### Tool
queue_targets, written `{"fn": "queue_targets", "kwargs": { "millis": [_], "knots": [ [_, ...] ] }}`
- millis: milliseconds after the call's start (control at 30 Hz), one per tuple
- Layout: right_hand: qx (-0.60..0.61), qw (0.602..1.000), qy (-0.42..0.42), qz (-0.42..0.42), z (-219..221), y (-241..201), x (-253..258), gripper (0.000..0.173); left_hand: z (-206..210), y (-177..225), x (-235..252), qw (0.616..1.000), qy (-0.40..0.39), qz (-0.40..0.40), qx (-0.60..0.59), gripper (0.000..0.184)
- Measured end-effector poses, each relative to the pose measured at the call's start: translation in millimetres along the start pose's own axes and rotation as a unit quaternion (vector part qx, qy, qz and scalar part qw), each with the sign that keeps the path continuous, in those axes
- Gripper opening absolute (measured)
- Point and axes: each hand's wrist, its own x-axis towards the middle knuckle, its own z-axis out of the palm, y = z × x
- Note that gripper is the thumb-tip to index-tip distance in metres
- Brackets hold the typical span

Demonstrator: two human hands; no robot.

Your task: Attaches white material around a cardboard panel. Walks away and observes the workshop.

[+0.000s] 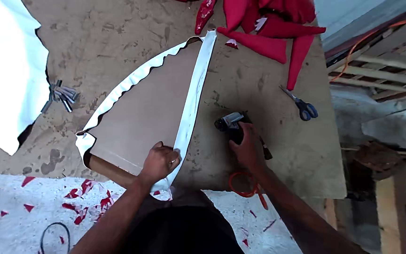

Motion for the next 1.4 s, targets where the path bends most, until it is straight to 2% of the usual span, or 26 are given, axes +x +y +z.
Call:
{"fn": "queue_targets", "kwargs": {
  "millis": [67, 133, 200, 267, 367, 400, 500, 600, 667, 800, 900, 1233, 1400],
  "knots": [
    [0.001, 0.999, -0.033, 0.025, -15, -16, 2, 0.079, 0, -1, -4, 1.0, -0.001, 0.001, 0.0, 0.032],
    [0.001, 0.996, -0.072, 0.059, -45, -45, -7, 0.063, -3, -2, -6, 1.0, 0.0, 0.007, 0.001, 0.029],
    [-0.011, 0.989, -0.14, 0.047, -72, -67, -29, 0.044, -4, 1, -8, 1.0, -0.001, 0.009, -0.003, 0.028],
    [0.018, 0.98, -0.198, -0.021, -76, -79, -49, 0.038, -6, 0, -8, 1.0, -0.013, -0.003, -0.009, 0.027],
    [0.037, 0.957, -0.191, -0.216, -55, -89, -66, 0.021, -7, 0, -10, 1.0, -0.02, -0.011, -0.017, 0.027],
    [0.027, 0.948, -0.19, -0.256, -48, -94, -64, 0.019, -5, -1, -11, 1.0, -0.014, -0.006, -0.02, 0.027],
    [-0.025, 0.936, -0.211, -0.281, -30, -103, -53, 0.018, -3, -4, -13, 1.0, -0.006, 0.013, -0.014, 0.026],
    [-0.062, 0.935, -0.236, -0.259, -27, -107, -53, 0.018, -3, -3, -16, 1.0, 0.006, 0.011, -0.004, 0.024],
    [-0.065, 0.934, -0.249, -0.247, -32, -110, -59, 0.017, -6, 1, -15, 1.0, -0.019, -0.011, -0.01, 0.021],
    [-0.029, 0.934, -0.254, -0.25, -25, -108, -81, 0.019, -11, -1, -9, 0.998, -0.047, -0.034, -0.019, 0.021],
    [-0.023, 0.937, -0.263, -0.227, -25, -111, -96, 0.016, -8, 3, -8, 0.998, -0.047, -0.037, -0.016, 0.023],
    [0.03, 0.935, -0.283, -0.209, -12, -124, -156, 0.027, -12, -1, -2, 0.999, -0.036, -0.032, 0.007, 0.026],
    [0.052, 0.948, -0.248, -0.194, -1, -123, -181, 0.027, -13, 2, -1, 0.999, -0.034, -0.038, 0.007, 0.028]
  ]
}}
